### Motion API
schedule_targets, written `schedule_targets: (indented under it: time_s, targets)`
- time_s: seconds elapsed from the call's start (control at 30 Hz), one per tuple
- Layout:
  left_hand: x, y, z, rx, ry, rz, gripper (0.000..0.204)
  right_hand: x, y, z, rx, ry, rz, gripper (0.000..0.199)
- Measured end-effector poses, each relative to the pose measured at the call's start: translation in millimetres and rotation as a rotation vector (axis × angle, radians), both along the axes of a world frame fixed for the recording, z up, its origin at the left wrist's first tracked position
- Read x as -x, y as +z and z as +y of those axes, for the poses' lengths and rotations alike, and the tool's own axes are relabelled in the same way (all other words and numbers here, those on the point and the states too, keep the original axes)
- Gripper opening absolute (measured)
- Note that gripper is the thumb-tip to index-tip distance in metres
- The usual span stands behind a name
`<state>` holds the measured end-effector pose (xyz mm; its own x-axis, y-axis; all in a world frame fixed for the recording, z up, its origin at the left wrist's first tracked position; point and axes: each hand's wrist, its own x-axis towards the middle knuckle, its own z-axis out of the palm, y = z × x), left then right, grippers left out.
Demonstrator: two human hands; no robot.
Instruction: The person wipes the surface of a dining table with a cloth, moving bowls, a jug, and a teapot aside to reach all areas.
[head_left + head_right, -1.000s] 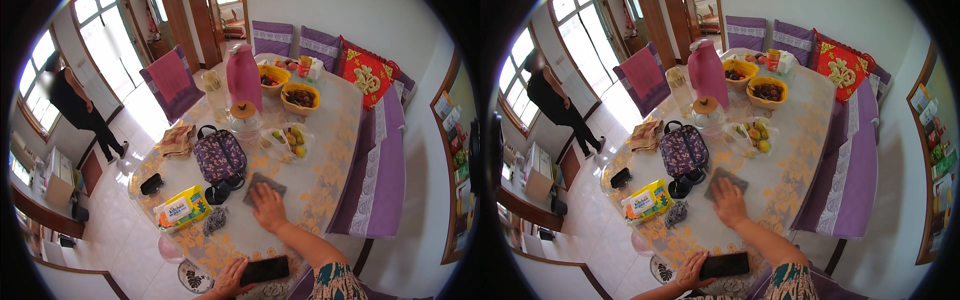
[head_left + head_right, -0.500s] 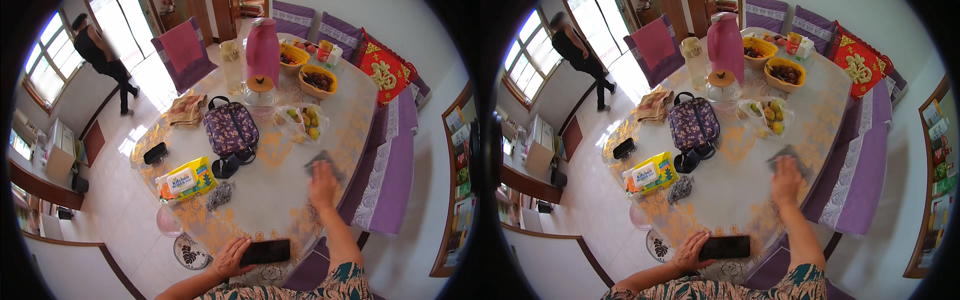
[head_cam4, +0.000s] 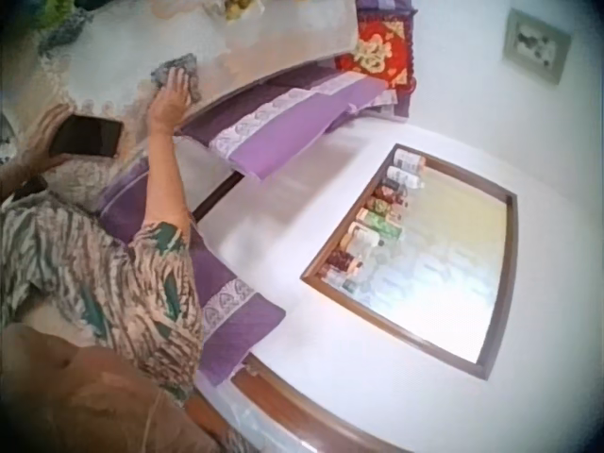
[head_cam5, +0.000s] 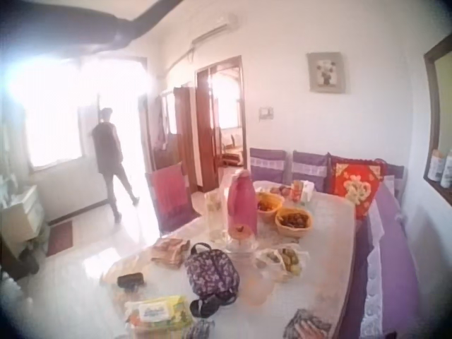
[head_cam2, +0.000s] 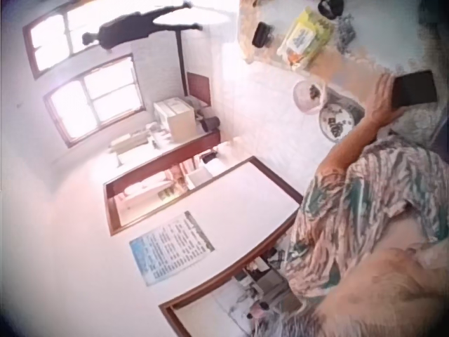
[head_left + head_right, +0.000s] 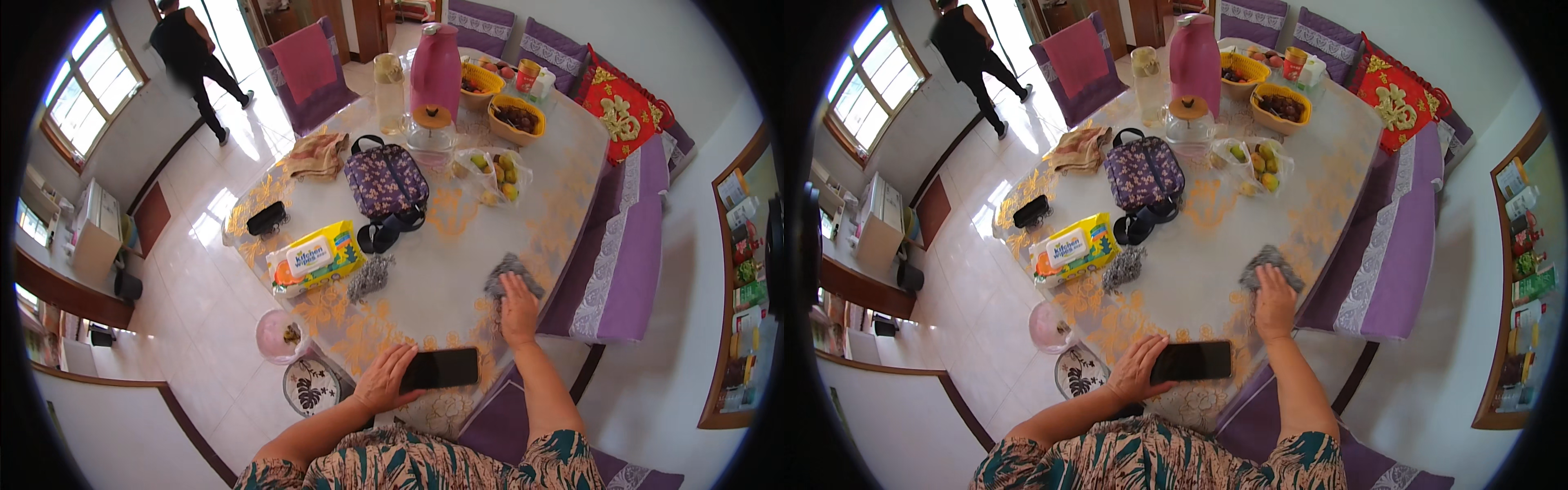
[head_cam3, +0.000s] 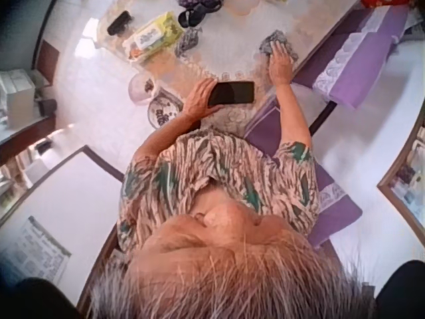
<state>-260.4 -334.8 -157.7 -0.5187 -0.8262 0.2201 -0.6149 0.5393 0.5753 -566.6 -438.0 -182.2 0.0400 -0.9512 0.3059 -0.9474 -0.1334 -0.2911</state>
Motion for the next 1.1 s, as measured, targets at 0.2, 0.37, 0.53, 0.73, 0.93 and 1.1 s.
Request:
schedule_targets:
  time_s: [0.2,0.37,0.53,0.73,0.93,1.1]
  targets:
    - [-4.3,-2.6,1.4,-0.059,-0.048,0.019,0.086,-12.5,27.1,39.8,-0.299,-0.079,-0.877,0.037]
    - [-9.1,0.7,-0.2,-0.078,-0.09,-0.021,0.084,-10.3,62.9,77.9,-0.054,-0.276,-1.682,0.028]
    - [-11.2,4.9,-3.4,-0.1,-0.132,-0.033,0.083,1.5,50.8,136.7,-0.111,-0.316,-1.913,0.032]
    - [-23.4,13.3,-33.8,-0.096,-0.091,0.229,0.076,-46.8,73.0,177.8,-0.163,-0.537,-2.005,0.034]
    - [-30.8,47.1,-199.5,-0.363,0.534,0.555,0.062,-62.8,73.7,238.4,-0.147,-0.907,-1.93,0.039]
    - [-117.8,-57.9,-367.4,-0.261,0.799,0.383,0.094,-79.8,82.8,259.1,-0.325,-0.815,-2.051,0.028]
